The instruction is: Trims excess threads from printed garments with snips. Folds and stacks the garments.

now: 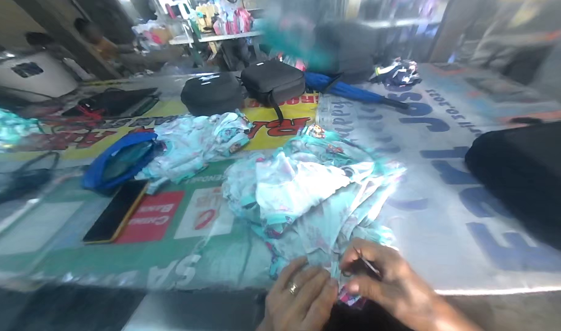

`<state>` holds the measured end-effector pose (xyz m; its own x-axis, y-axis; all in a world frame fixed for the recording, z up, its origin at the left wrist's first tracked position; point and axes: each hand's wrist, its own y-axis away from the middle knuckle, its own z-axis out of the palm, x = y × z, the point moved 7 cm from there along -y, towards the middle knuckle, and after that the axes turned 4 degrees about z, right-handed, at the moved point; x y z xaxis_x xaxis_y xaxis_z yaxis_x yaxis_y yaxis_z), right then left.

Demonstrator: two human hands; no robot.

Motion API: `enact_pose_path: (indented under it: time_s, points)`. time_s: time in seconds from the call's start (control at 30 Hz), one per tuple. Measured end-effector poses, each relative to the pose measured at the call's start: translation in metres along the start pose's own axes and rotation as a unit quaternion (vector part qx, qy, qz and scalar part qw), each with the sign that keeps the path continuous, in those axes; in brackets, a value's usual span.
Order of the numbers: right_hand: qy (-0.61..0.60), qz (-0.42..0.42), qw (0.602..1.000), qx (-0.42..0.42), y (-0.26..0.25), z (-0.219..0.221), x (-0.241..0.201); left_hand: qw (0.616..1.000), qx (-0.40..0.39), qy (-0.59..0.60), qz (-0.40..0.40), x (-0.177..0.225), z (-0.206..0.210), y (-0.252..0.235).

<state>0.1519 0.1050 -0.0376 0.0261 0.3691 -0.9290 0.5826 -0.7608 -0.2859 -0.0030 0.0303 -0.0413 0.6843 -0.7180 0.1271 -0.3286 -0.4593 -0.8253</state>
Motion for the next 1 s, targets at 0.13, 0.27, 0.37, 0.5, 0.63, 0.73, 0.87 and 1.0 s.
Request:
enact_pose_path:
  time_s: [0.13, 0.27, 0.37, 0.5, 0.63, 0.73, 0.87, 1.0]
  points:
    - [0.223, -0.074, 0.972, 0.023, 0.016, -0.002, -0.011, 1.000, 0.005, 0.005, -0.010, -0.002, -0.002, 0.001]
    - [0.302, -0.049, 0.949, 0.070, 0.031, -0.026, -0.007, 1.000, 0.008, 0.014, -0.016, -0.006, 0.000, 0.001]
    - [0.349, -0.043, 0.935, 0.051, 0.033, -0.025, -0.004, 0.999, -0.001, 0.011, -0.030, -0.008, 0.003, -0.002]
    - [0.377, -0.039, 0.923, 0.059, 0.024, -0.029, -0.020, 0.996, -0.063, -0.045, -0.032, -0.002, 0.012, -0.009]
    - [0.096, -0.033, 0.989, 0.108, 0.011, -0.021, -0.055, 0.993, -0.053, -0.069, -0.079, 0.000, 0.015, -0.011]
    - [-0.086, -0.008, 0.994, 0.067, -0.006, 0.006, -0.050, 0.988, -0.049, -0.083, -0.122, 0.002, 0.017, -0.015]
    - [-0.051, 0.052, 0.996, 0.057, -0.021, 0.009, -0.002, 0.994, -0.015, -0.013, -0.108, -0.004, 0.008, -0.008]
    - [-0.009, 0.027, 1.000, -0.008, -0.020, 0.007, 0.002, 0.992, 0.024, 0.040, -0.119, -0.016, -0.005, -0.008]
